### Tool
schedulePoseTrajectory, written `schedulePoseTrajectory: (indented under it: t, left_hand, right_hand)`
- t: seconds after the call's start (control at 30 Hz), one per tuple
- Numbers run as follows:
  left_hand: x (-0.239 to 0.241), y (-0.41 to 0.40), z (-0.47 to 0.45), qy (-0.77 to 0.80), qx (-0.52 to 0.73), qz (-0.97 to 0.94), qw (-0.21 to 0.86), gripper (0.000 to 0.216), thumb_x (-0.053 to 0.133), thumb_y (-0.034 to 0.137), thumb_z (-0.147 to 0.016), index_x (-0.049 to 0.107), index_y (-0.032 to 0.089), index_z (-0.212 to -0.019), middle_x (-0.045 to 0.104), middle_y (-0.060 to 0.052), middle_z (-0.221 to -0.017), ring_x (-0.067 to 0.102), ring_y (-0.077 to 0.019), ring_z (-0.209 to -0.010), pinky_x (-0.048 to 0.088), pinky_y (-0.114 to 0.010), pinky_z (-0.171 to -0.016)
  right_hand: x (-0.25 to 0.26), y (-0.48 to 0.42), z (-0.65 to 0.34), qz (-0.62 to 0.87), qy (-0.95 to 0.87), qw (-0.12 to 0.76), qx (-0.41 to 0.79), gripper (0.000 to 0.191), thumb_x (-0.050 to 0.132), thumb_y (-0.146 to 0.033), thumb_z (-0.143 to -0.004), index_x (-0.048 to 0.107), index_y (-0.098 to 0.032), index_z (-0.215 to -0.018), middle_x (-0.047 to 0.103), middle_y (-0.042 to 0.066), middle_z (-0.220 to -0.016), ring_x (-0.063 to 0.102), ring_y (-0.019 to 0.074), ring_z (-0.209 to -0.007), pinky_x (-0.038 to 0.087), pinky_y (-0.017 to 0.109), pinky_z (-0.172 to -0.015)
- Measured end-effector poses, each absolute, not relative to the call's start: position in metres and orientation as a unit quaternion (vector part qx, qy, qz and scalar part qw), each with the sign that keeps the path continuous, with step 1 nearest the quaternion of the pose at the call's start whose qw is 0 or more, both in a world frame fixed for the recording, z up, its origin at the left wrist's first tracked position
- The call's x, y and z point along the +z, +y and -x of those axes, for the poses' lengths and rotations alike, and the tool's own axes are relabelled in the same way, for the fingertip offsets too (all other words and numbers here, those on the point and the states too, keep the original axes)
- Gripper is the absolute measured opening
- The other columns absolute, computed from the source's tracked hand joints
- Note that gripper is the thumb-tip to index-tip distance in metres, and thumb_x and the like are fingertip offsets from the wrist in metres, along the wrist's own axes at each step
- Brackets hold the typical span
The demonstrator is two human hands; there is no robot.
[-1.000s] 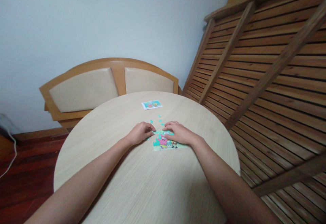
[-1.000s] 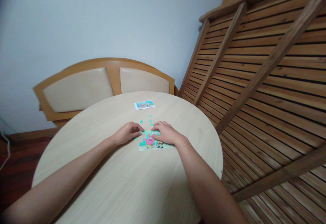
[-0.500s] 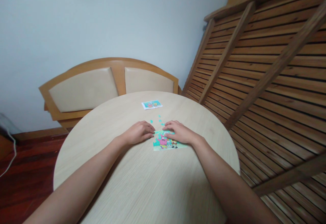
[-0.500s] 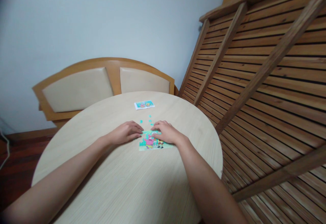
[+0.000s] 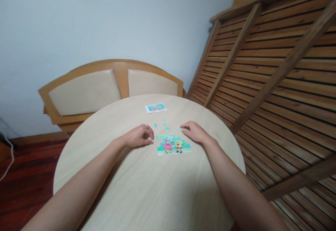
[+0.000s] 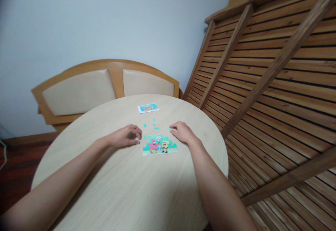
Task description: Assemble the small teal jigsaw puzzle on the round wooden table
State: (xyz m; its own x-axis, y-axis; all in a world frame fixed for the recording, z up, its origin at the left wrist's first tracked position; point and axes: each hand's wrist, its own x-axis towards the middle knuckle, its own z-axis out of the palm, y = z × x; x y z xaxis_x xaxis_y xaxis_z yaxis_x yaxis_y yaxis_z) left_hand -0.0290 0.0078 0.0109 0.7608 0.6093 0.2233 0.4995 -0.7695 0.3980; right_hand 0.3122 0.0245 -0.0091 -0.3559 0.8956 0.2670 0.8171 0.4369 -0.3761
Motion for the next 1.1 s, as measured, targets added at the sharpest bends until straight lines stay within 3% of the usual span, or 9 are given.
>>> schedulePoseTrajectory:
  t: [0.33, 0.6, 0.8, 0.97, 1.1]
  left_hand:
    - [0.004, 0.012, 0.028, 0.394, 0.187, -0.899, 0.033, 0.020, 0.055, 0.031, -0.095, 0.071, 0.020, -0.098, 0.072, -0.007, -0.101, 0.063, -0.0217, -0.095, 0.046, -0.035, -0.090]
    - [0.004, 0.001, 0.010, 0.329, 0.194, -0.923, 0.043, 0.021, 0.051, 0.027, -0.096, 0.066, 0.020, -0.109, 0.069, -0.008, -0.107, 0.062, -0.0223, -0.102, 0.047, -0.037, -0.093]
    - [-0.003, 0.007, 0.018, 0.341, 0.206, -0.917, 0.033, 0.021, 0.050, 0.027, -0.097, 0.065, 0.021, -0.111, 0.069, -0.008, -0.111, 0.062, -0.0225, -0.105, 0.048, -0.039, -0.095]
    - [-0.002, 0.005, 0.016, 0.335, 0.204, -0.919, 0.044, 0.023, 0.050, 0.030, -0.098, 0.064, 0.020, -0.113, 0.069, -0.009, -0.112, 0.062, -0.0231, -0.106, 0.048, -0.039, -0.096]
    - [-0.001, 0.003, 0.013, 0.331, 0.202, -0.920, 0.053, 0.025, 0.049, 0.032, -0.099, 0.064, 0.019, -0.113, 0.068, -0.010, -0.112, 0.062, -0.0234, -0.106, 0.048, -0.040, -0.096]
  right_hand:
    - [-0.006, 0.020, -0.305, 0.535, -0.811, 0.220, 0.086, 0.029, 0.065, -0.037, -0.086, 0.076, -0.020, -0.107, 0.073, 0.010, -0.110, 0.065, 0.0250, -0.104, 0.047, 0.038, -0.097]
    - [-0.010, 0.024, -0.305, 0.465, -0.840, 0.247, 0.130, 0.030, 0.052, -0.015, -0.091, 0.077, -0.023, -0.105, 0.073, 0.007, -0.107, 0.066, 0.0204, -0.100, 0.049, 0.035, -0.096]
    - [-0.011, 0.025, -0.308, 0.502, -0.816, 0.257, 0.125, 0.023, 0.065, -0.021, -0.084, 0.077, -0.018, -0.104, 0.073, 0.011, -0.106, 0.067, 0.0244, -0.098, 0.050, 0.037, -0.093]
    - [-0.011, 0.025, -0.307, 0.460, -0.832, 0.266, 0.158, 0.024, 0.058, -0.015, -0.088, 0.079, -0.021, -0.097, 0.072, 0.008, -0.102, 0.066, 0.0208, -0.095, 0.049, 0.034, -0.092]
    - [-0.011, 0.024, -0.306, 0.493, -0.813, 0.267, 0.159, 0.021, 0.067, -0.028, -0.085, 0.077, -0.017, -0.100, 0.072, 0.011, -0.104, 0.066, 0.0224, -0.096, 0.050, 0.034, -0.090]
